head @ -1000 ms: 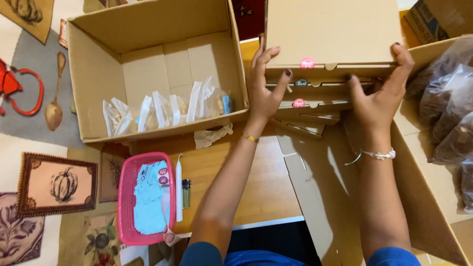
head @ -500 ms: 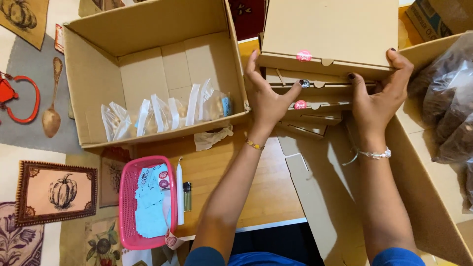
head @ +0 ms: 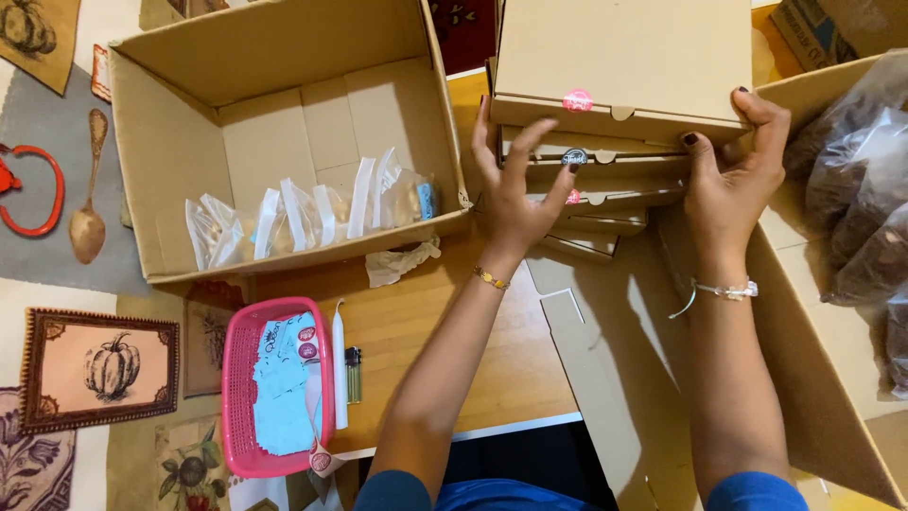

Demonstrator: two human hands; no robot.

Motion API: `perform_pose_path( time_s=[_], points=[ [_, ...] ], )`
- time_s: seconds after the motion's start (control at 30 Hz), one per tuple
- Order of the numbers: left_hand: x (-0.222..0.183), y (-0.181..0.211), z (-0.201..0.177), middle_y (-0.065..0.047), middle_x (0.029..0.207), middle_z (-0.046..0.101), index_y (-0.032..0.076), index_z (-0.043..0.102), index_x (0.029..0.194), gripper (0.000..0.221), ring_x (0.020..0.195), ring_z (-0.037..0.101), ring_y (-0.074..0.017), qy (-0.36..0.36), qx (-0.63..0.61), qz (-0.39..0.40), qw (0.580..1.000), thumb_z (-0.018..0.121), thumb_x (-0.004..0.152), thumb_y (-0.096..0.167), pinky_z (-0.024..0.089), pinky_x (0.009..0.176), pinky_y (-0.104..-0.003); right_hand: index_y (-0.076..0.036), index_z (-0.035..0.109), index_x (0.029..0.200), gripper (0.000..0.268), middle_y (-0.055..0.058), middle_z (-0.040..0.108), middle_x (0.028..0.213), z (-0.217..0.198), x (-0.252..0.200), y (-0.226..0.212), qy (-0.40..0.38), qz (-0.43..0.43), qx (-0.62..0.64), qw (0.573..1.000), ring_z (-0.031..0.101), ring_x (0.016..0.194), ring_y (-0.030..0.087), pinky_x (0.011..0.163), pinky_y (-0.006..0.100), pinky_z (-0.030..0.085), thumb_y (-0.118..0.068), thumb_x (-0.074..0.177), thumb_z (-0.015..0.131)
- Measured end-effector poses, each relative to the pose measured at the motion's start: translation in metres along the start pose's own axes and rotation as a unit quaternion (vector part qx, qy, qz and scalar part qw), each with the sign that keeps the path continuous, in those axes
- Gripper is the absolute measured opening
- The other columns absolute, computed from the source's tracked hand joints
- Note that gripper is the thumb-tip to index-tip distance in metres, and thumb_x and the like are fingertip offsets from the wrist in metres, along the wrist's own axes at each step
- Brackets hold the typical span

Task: Packing small bags into cardboard boxes and sealing them with stickers.

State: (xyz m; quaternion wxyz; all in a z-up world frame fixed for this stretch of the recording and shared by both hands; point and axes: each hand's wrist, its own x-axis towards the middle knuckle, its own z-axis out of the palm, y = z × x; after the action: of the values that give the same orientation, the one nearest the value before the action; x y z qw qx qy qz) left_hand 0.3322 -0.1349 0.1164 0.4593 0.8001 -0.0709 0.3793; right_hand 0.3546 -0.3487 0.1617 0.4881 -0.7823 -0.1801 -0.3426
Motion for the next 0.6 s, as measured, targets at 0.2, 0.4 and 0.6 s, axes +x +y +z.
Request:
perform_pose_path(
  time_s=[0.2, 0.4, 0.6],
  points=[
    [0.013, 0.016, -0.008, -0.024, 0.155, 0.039, 0.009, 0.038, 0.128, 0.056, 0.146, 0.046, -0.0361, 0.133, -0.125, -0.057, 0.982, 0.072, 0.09, 0.031, 0.039, 0.123, -0.046, 0.002, 0.048, 0.132, 0.038, 0.016, 0.047, 0.128, 0.004, 0.002, 0.013, 0.035, 0.016, 0.087, 0.995, 0.05, 0.125, 0.027, 0.105, 0.034, 0.047, 0.022, 0.102, 0.062],
    [0.03, 0.03, -0.019, -0.009, 0.155, 0.05, 0.02, 0.071, 0.098, 0.031, 0.159, 0.027, -0.0327, 0.085, -0.099, -0.173, 0.976, 0.062, 0.092, 0.05, 0.02, 0.128, -0.06, -0.003, 0.053, 0.132, 0.033, 0.009, 0.051, 0.13, -0.008, 0.002, 0.005, 0.034, 0.059, 0.052, 0.996, 0.052, 0.121, 0.019, 0.087, 0.025, 0.041, 0.009, 0.105, 0.069],
    [0.027, 0.025, -0.01, -0.019, 0.151, 0.049, 0.019, 0.072, 0.093, 0.027, 0.154, 0.03, -0.0326, 0.058, -0.027, -0.196, 0.978, 0.066, 0.09, 0.045, 0.035, 0.118, -0.054, 0.001, 0.054, 0.134, 0.031, 0.011, 0.049, 0.129, -0.015, 0.003, 0.003, 0.019, 0.027, 0.071, 0.997, 0.052, 0.122, 0.021, 0.09, 0.027, 0.044, -0.009, 0.112, 0.074]
  ],
)
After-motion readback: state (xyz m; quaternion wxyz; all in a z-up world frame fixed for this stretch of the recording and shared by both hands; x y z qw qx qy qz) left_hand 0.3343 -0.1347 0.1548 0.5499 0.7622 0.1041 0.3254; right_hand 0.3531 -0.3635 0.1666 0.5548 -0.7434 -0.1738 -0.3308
